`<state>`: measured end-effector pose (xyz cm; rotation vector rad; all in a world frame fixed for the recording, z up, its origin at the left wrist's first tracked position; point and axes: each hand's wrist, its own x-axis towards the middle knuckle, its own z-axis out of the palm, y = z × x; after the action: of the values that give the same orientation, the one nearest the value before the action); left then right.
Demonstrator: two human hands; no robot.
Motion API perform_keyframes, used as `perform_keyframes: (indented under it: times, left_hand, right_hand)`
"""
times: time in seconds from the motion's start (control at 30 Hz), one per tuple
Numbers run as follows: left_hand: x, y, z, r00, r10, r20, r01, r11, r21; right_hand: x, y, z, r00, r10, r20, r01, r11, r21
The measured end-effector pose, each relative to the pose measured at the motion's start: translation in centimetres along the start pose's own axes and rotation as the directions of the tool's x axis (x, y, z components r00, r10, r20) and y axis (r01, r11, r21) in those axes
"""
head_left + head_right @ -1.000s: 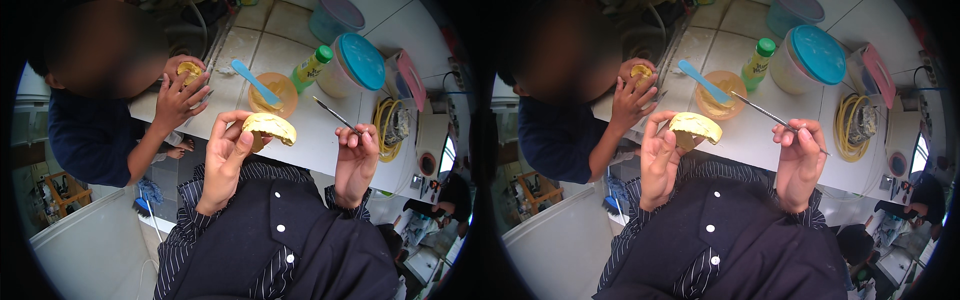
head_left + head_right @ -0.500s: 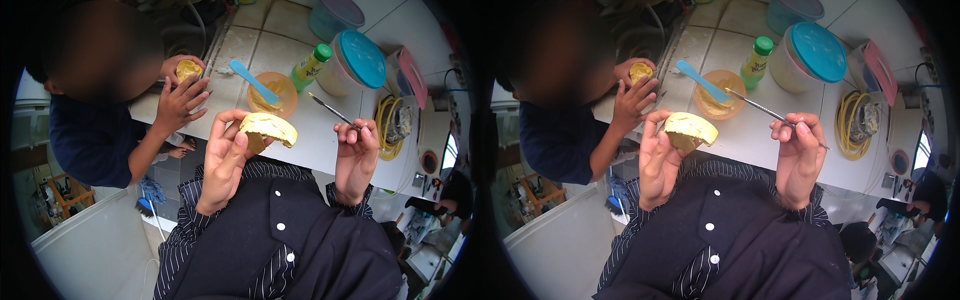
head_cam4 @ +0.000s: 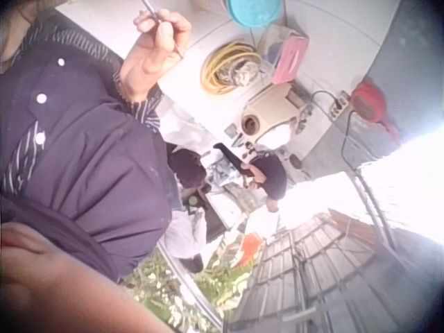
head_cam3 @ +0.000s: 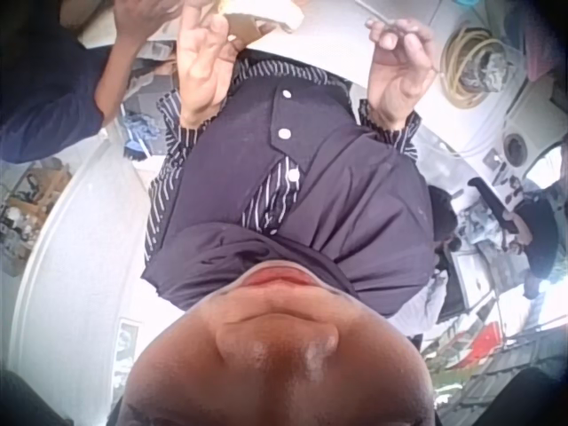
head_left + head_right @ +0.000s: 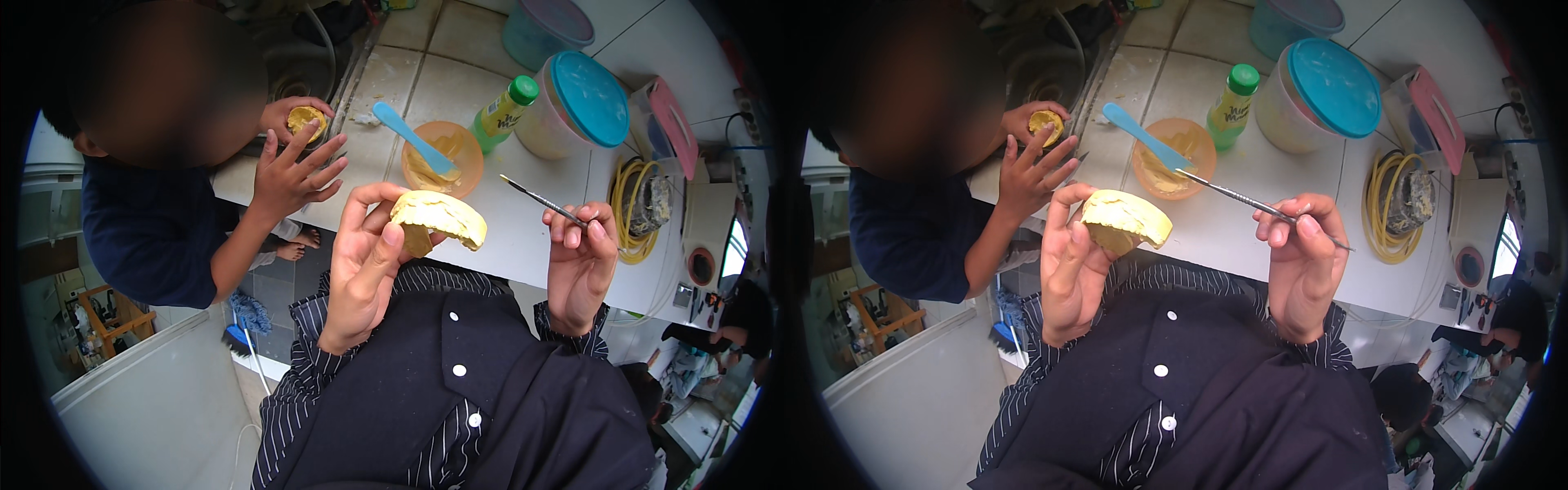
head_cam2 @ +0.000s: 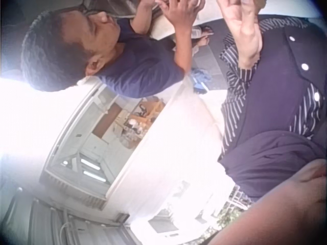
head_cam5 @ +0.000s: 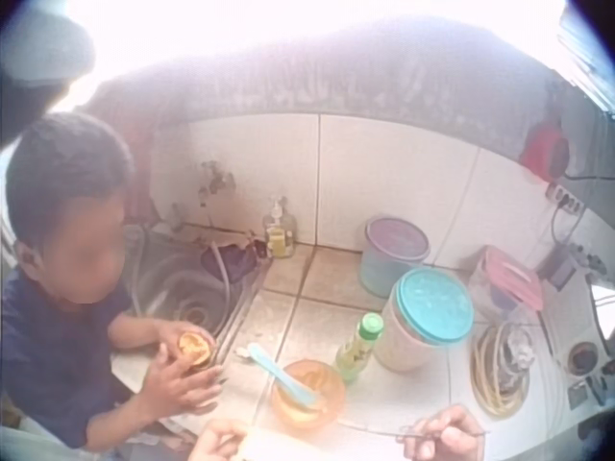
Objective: The person uses a metal sculpting tool to shape a yellow dental mold held in their left hand. A boy stands nearby, also working on a similar mold. The person then washes their hands and the tools in the sink.
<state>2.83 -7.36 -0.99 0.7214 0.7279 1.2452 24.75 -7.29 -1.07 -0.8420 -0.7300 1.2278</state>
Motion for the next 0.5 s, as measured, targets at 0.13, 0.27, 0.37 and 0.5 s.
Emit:
perform_keyframes:
  times: [0.13, 0.27, 0.37, 0.5]
  left_hand:
    - [0.0, -0.1, 0.1, 1.0, -0.018, -0.024, 0.018, 1.0, -0.005]
    - [0.4, 0.0, 0.6, 0.989, -0.126, -0.082, 0.117, 0.987, -0.109]
    - [0.4, -0.6, 0.1, 0.977, -0.196, -0.083, 0.18, 0.969, -0.167]
    - [0.3, -1.1, 0.2, 0.973, -0.213, -0.088, 0.178, 0.938, -0.296]
  right_hand:
    - [0.0, 0.0, 0.1, 1.0, 0.008, -0.019, -0.008, 1.0, -0.012]
    - [0.0, 0.2, 0.0, 0.998, 0.023, -0.055, -0.023, 1.0, -0.005]
    - [-0.3, 0.1, 0.3, 0.999, 0.029, -0.028, -0.029, 0.999, -0.019]
    - [-0.6, 0.3, 0.1, 0.999, 0.019, -0.039, -0.021, 0.999, -0.034]
